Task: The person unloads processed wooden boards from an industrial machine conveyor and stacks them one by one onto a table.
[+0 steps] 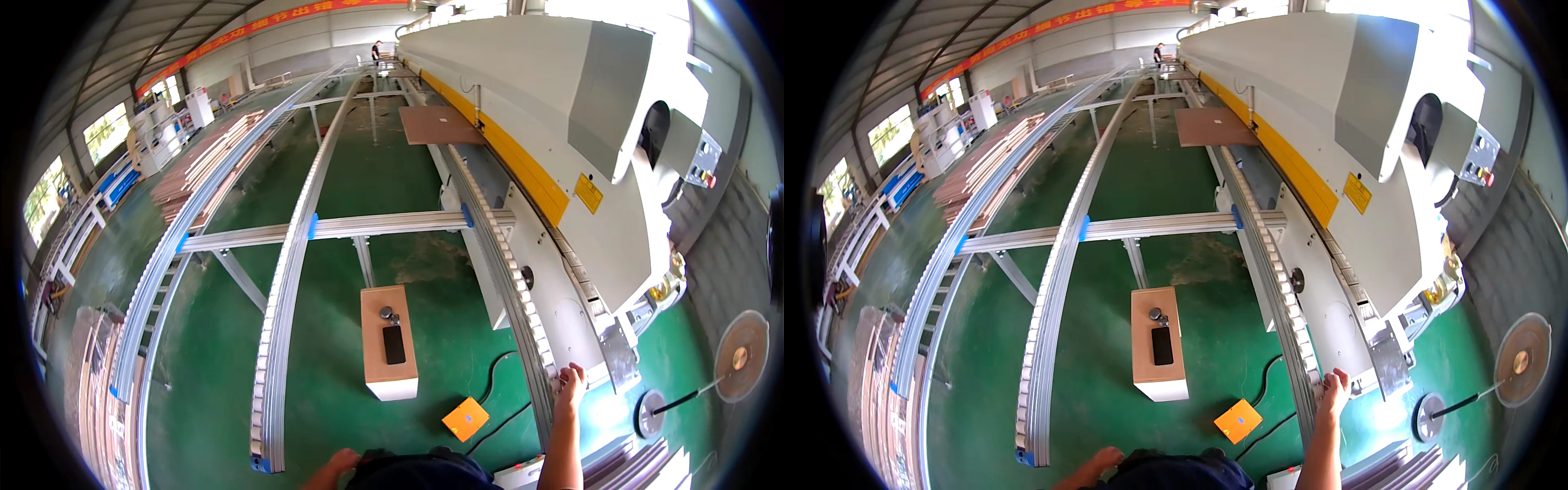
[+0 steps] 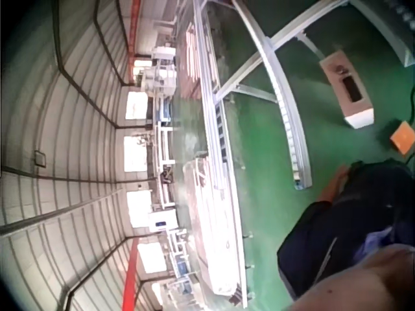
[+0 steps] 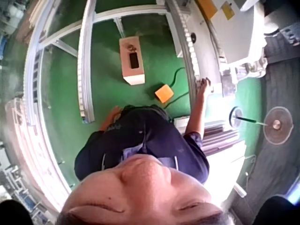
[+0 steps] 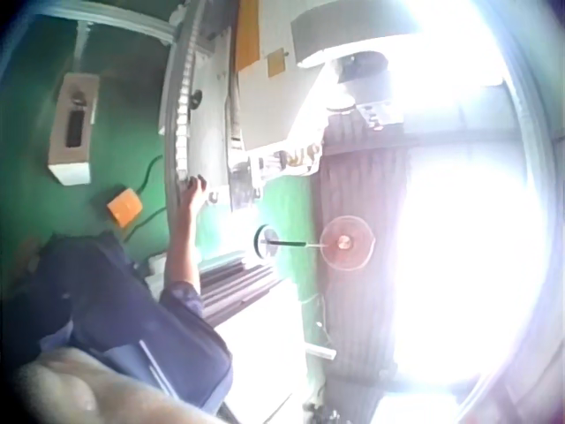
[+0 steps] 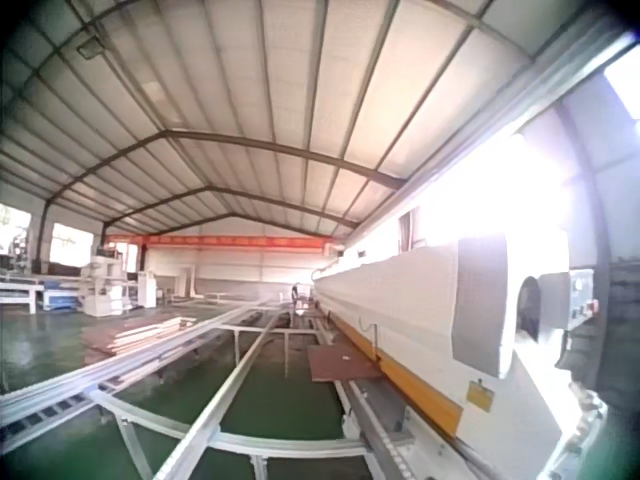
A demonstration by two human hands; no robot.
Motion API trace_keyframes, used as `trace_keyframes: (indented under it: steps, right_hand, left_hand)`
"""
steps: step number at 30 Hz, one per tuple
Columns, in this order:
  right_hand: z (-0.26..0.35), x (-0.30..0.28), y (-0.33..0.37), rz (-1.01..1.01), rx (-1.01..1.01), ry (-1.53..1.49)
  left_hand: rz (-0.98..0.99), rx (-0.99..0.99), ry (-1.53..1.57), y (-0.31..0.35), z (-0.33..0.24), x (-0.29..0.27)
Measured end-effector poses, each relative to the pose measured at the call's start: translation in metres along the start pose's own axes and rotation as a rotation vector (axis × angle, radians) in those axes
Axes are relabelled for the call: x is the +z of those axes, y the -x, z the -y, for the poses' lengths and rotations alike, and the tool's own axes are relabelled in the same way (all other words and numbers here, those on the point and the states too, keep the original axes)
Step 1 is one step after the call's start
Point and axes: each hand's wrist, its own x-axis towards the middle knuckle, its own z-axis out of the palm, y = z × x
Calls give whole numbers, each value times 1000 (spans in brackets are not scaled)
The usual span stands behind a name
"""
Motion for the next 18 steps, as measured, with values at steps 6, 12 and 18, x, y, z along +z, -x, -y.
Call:
trace_keyframes:
  steps: [6,12,18]
  right_hand:
    - [-1,6,0,-13,17,3]
    - [-15,-3,-4,-33,-159,153]
    - [19,42,48,-74,-578,747]
  left_hand:
    - [-23,150,-93,6,-13,-11]
    - [-115,-387,557,19,-88,-39]
    - [-58,-300,459,24,-80,-46]
